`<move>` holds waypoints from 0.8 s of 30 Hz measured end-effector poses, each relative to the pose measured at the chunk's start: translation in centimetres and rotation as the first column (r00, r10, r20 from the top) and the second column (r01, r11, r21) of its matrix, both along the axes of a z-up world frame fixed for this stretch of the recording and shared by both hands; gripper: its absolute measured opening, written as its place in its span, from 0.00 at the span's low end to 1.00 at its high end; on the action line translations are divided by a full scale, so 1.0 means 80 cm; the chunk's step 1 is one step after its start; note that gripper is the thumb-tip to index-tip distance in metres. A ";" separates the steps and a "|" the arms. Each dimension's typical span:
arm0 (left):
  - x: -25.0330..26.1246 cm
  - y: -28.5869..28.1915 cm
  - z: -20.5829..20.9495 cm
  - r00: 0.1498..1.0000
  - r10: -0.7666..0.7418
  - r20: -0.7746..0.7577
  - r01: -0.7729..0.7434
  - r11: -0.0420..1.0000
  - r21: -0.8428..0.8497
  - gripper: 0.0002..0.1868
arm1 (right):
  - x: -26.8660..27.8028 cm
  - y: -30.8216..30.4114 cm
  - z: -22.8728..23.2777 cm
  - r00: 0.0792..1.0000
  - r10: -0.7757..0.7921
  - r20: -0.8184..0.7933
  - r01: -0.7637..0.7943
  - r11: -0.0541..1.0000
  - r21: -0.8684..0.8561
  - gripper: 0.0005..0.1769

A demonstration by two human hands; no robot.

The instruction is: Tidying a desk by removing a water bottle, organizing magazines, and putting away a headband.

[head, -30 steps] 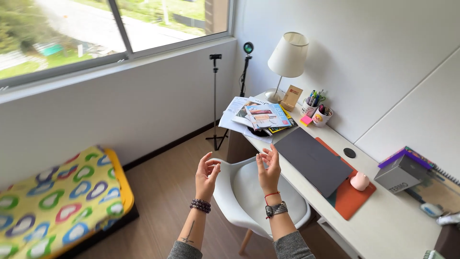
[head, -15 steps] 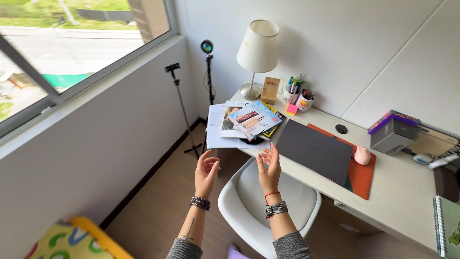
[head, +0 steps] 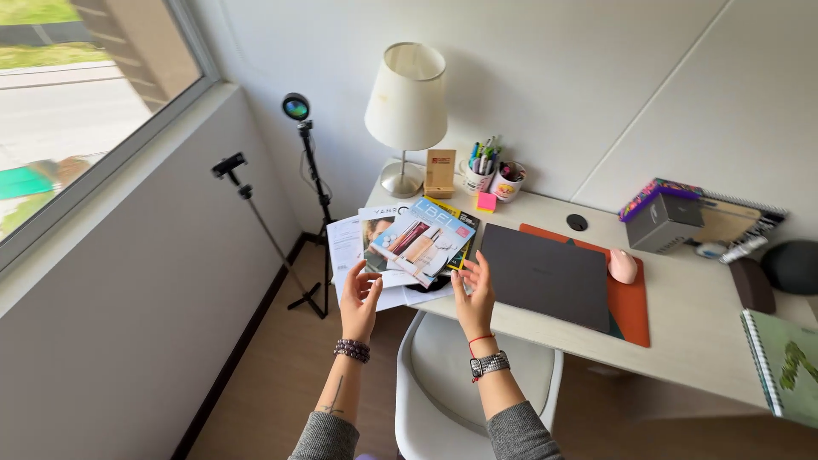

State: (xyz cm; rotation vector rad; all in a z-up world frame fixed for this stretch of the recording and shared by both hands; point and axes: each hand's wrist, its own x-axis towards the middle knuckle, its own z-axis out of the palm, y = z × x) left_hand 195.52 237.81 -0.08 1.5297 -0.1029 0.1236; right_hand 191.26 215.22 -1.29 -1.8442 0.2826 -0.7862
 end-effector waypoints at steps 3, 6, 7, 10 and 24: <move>0.036 -0.008 -0.009 0.999 -0.033 -0.013 0.034 0.999 0.029 0.28 | 0.008 -0.003 -0.008 0.997 -0.058 -0.059 0.056 0.998 -0.032 0.37; 0.078 -0.020 -0.031 0.998 -0.066 -0.018 0.067 0.996 0.058 0.29 | 0.020 -0.003 -0.015 0.992 -0.106 -0.063 0.103 0.993 -0.049 0.38; 0.086 -0.023 -0.036 0.996 -0.087 -0.029 0.089 0.994 0.062 0.29 | 0.021 0.000 -0.021 0.989 -0.127 -0.074 0.124 0.991 -0.045 0.38; 0.123 -0.034 -0.052 0.988 -0.150 -0.048 0.154 0.982 0.106 0.29 | 0.035 0.004 -0.033 0.974 -0.194 -0.113 0.188 0.980 -0.060 0.38; 0.213 -0.063 -0.210 0.980 -0.142 0.139 -0.019 0.628 0.778 0.34 | 0.074 0.043 -0.130 0.746 -0.426 -0.512 0.404 0.900 -0.161 0.45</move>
